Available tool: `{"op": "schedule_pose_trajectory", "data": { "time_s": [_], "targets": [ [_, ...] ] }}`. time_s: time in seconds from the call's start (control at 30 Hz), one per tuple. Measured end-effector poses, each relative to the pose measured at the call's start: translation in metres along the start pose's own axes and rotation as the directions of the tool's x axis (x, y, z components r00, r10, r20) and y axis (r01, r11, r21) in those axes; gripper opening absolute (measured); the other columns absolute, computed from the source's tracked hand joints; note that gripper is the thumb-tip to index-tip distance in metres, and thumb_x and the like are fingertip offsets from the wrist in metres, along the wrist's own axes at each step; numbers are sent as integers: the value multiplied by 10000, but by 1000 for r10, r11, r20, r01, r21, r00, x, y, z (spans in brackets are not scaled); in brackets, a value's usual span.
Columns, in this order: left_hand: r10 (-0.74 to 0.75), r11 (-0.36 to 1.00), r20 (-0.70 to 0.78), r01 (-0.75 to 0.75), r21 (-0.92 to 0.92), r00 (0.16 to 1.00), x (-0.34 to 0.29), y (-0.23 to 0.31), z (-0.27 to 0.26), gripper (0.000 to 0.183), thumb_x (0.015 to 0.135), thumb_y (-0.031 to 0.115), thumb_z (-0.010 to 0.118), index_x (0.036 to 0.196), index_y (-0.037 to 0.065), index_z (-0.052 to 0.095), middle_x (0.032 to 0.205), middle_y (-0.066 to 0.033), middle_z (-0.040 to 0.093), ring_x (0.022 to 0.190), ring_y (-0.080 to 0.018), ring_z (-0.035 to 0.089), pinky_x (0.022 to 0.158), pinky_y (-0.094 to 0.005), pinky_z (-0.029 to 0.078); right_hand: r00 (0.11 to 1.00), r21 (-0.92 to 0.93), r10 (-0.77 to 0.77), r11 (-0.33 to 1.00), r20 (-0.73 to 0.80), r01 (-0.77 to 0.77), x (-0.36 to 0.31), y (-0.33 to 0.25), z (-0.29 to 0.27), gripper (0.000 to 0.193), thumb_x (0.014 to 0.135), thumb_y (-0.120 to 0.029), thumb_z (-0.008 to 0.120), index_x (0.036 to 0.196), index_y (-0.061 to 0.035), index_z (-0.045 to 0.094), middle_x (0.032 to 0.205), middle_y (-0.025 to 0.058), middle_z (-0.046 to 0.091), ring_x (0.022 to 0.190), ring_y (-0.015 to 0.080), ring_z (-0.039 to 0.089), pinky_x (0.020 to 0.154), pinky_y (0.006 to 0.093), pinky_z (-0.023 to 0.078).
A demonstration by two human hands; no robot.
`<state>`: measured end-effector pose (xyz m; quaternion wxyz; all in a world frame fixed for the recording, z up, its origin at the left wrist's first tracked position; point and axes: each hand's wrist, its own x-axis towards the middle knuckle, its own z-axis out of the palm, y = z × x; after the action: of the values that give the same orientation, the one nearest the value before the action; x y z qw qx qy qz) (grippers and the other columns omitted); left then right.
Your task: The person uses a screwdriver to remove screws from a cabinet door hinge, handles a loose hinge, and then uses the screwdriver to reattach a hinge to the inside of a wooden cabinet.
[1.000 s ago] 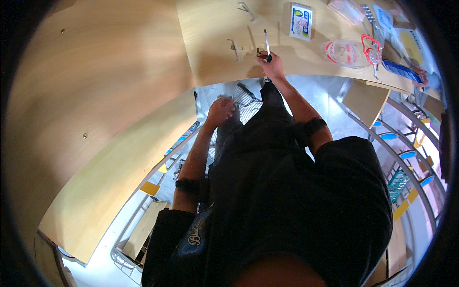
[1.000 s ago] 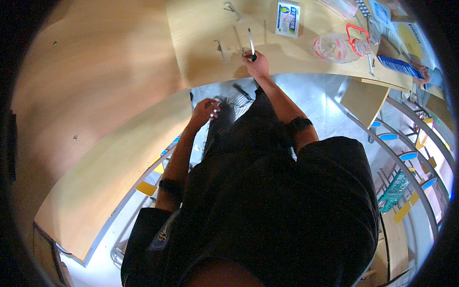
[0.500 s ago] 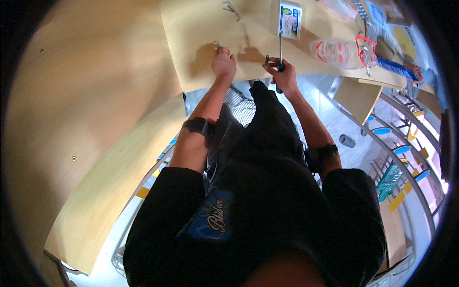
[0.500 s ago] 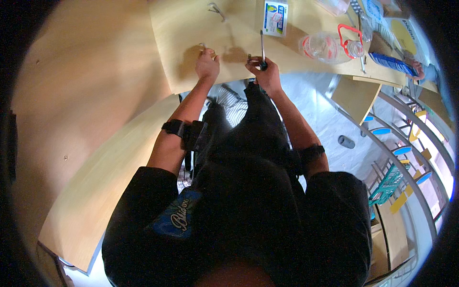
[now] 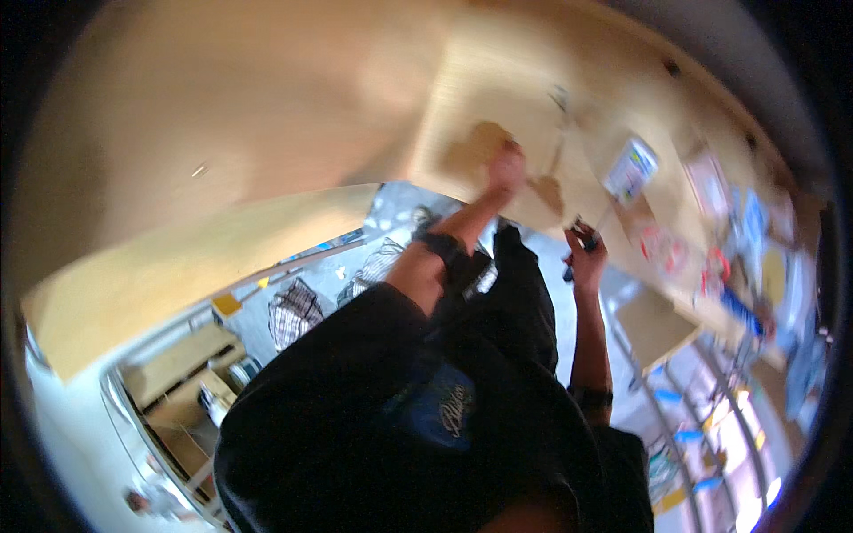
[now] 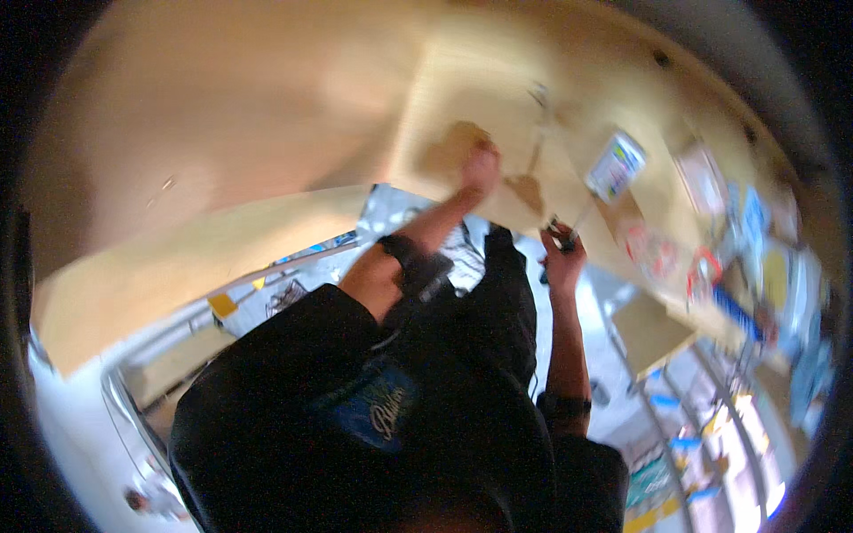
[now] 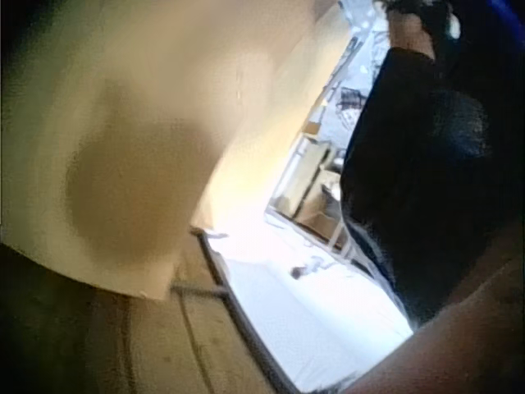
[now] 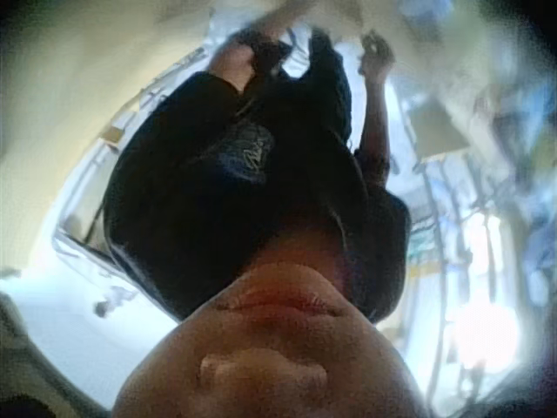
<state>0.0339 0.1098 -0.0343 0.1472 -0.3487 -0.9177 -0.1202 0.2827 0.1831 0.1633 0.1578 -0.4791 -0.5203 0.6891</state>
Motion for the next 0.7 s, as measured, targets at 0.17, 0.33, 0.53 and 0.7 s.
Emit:
{"op": "schedule_pose_trajectory", "data": {
  "time_s": [0.17,0.33,0.53,0.7],
  "targets": [
    [126,235,666,630,-740,735,2,82,-133,126,807,59,567,920,17,533,683,-88,605,556,-163,580,490,-300,480,990,-25,48,999,136,-45,-7,-7,-19,297,779,-112,689,1030,-2,573,858,83,638,455,86,463,418,226,412],
    [-50,-149,614,602,-784,788,-44,34,-266,141,814,-18,471,916,31,556,614,-24,508,494,-113,496,448,-259,421,857,41,195,969,477,-243,-42,-58,31,268,823,-159,643,1039,-16,574,805,44,613,457,73,411,465,235,378],
    [-375,-110,465,459,-882,802,-121,-26,-363,123,868,93,477,939,77,576,640,46,448,565,-51,409,487,-215,338,484,-130,478,797,733,-590,-89,-68,97,213,845,-211,633,997,-76,567,838,-1,584,490,44,372,455,207,347],
    [-308,-7,450,471,-882,838,-169,-38,-422,198,849,156,628,1026,72,598,646,79,382,600,-33,341,538,-202,285,227,-354,569,727,790,-587,-137,-61,135,176,849,-209,627,957,-77,587,800,-23,550,485,36,371,444,203,337]
  ]
}}
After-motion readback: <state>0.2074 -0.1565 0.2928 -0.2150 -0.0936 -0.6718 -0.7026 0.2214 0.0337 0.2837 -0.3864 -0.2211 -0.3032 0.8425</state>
